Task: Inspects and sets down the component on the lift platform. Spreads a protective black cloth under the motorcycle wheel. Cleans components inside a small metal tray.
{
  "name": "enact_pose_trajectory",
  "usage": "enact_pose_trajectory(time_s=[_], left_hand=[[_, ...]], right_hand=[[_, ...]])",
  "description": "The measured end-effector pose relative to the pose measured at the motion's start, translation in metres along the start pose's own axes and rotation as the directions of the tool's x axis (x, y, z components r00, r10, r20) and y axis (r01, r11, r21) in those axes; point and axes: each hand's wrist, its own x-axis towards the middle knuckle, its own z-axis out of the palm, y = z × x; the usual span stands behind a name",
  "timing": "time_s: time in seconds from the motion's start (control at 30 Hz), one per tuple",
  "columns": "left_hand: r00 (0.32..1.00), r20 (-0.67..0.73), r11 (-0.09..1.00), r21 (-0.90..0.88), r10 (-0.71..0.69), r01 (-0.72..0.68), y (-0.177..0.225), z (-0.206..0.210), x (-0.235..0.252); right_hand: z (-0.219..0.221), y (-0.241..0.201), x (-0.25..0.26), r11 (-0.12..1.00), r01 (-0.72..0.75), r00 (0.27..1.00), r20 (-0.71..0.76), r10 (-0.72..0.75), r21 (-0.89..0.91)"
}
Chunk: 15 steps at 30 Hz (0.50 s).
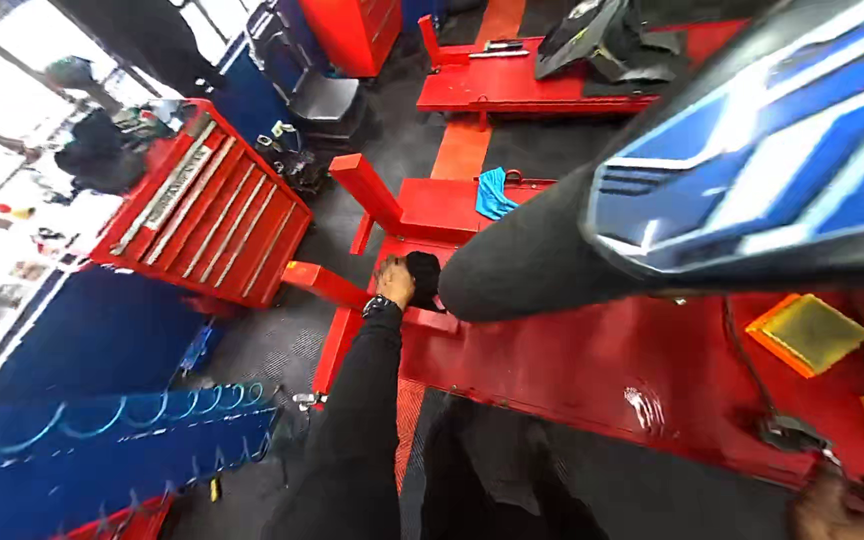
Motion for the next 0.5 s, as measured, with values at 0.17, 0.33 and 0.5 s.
enact_pose_trajectory(time_s=[0.17,0.33,0.5], left_hand=[[0.996,-0.021,0.984,-0.154,-0.091,0.087,-0.004,-0.021,-0.032],[0.989,-0.108,0.723,-0.691,-0.104,0.000,0.007,-0.080,-0.211],[0.992,-0.113,0.162,-0.979,0.059,-0.121,0.029,-0.086,-0.365]], right_hand=[[-0.023,-0.086,-0.088,0.939,-0.048,0.913,0.397,-0.097,0.341],[-0.021,-0.210,-0.159,0.775,-0.065,0.623,0.632,-0.461,0.629],[-0.041,-0.264,-0.190,0.510,0.216,0.390,0.406,-0.827,0.832]])
